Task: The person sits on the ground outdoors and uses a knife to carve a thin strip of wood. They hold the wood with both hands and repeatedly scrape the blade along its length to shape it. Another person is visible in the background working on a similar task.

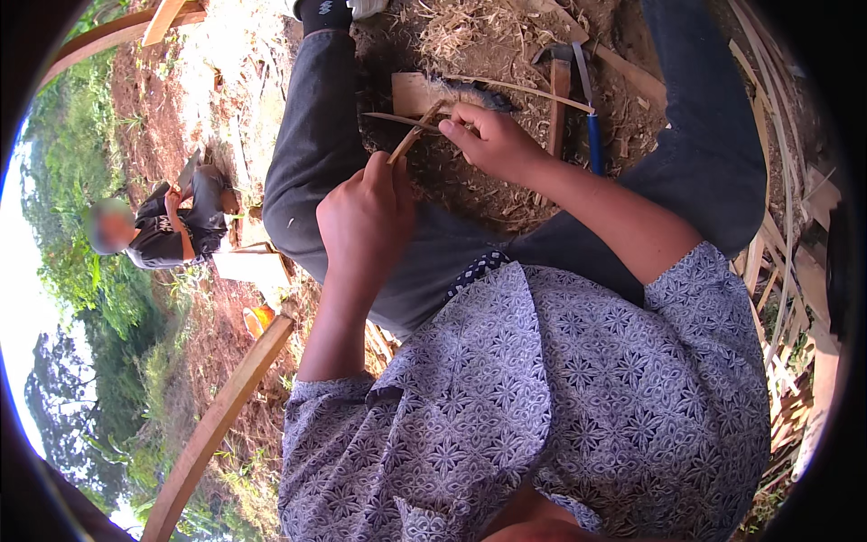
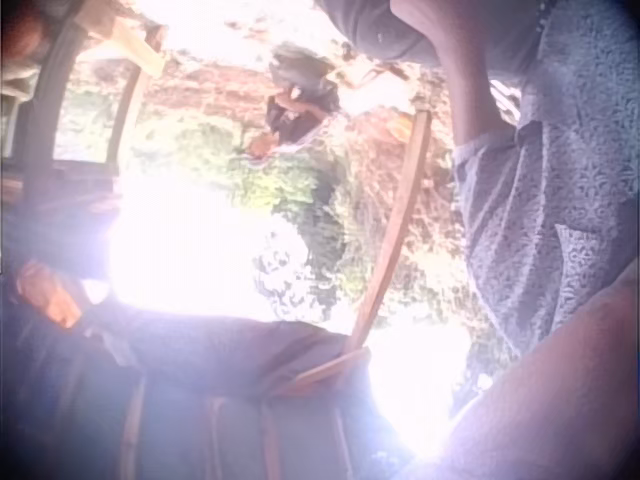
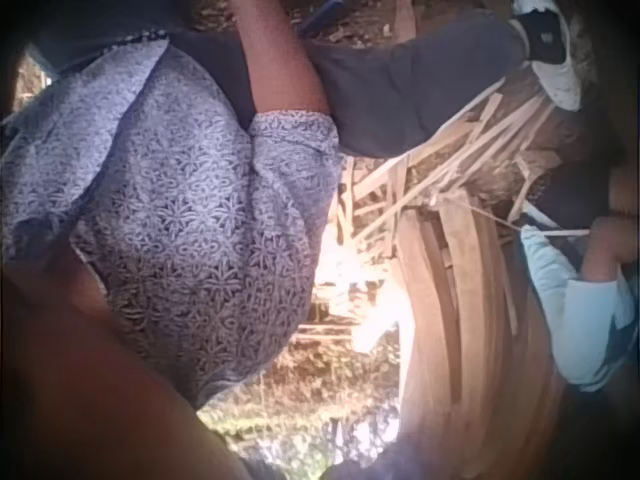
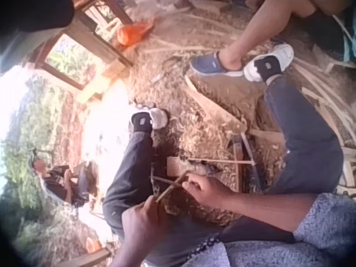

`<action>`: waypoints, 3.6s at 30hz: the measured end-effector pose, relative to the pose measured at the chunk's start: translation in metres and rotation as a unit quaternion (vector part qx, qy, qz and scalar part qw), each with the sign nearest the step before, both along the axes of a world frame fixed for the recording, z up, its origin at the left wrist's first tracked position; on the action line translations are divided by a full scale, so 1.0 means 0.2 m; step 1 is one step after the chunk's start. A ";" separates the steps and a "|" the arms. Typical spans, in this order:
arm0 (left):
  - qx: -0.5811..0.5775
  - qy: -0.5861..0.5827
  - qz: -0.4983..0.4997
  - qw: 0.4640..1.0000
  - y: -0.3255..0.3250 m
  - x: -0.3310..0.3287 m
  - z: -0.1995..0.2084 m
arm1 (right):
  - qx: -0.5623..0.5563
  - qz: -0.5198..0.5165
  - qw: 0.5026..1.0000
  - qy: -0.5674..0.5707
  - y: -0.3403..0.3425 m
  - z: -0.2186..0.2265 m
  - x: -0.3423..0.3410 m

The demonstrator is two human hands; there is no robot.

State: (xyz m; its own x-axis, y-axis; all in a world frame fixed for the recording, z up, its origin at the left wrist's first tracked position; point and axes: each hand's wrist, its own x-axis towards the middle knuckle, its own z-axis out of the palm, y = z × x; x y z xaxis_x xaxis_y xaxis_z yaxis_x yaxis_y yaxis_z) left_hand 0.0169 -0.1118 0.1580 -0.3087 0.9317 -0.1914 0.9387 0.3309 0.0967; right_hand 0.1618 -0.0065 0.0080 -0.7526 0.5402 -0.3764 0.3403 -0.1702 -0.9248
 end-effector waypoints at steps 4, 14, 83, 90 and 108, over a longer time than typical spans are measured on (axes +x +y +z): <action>-0.012 -0.002 -0.007 1.000 -0.03 0.01 0.02 | 0.034 0.033 0.999 -0.003 0.02 0.01 0.02; -0.028 -0.030 0.027 0.999 -0.04 0.02 0.03 | 0.066 0.027 0.995 0.074 0.04 -0.06 -0.01; -0.014 -0.012 0.010 1.000 -0.04 0.02 0.02 | 0.020 0.069 0.997 0.019 0.05 0.13 0.04; -0.008 -0.007 0.034 0.999 -0.05 -0.04 0.02 | 0.050 0.053 0.994 0.077 0.02 0.12 -0.03; 0.003 0.021 0.036 0.999 0.00 -0.07 -0.06 | -0.040 0.089 0.991 0.090 0.11 0.33 0.00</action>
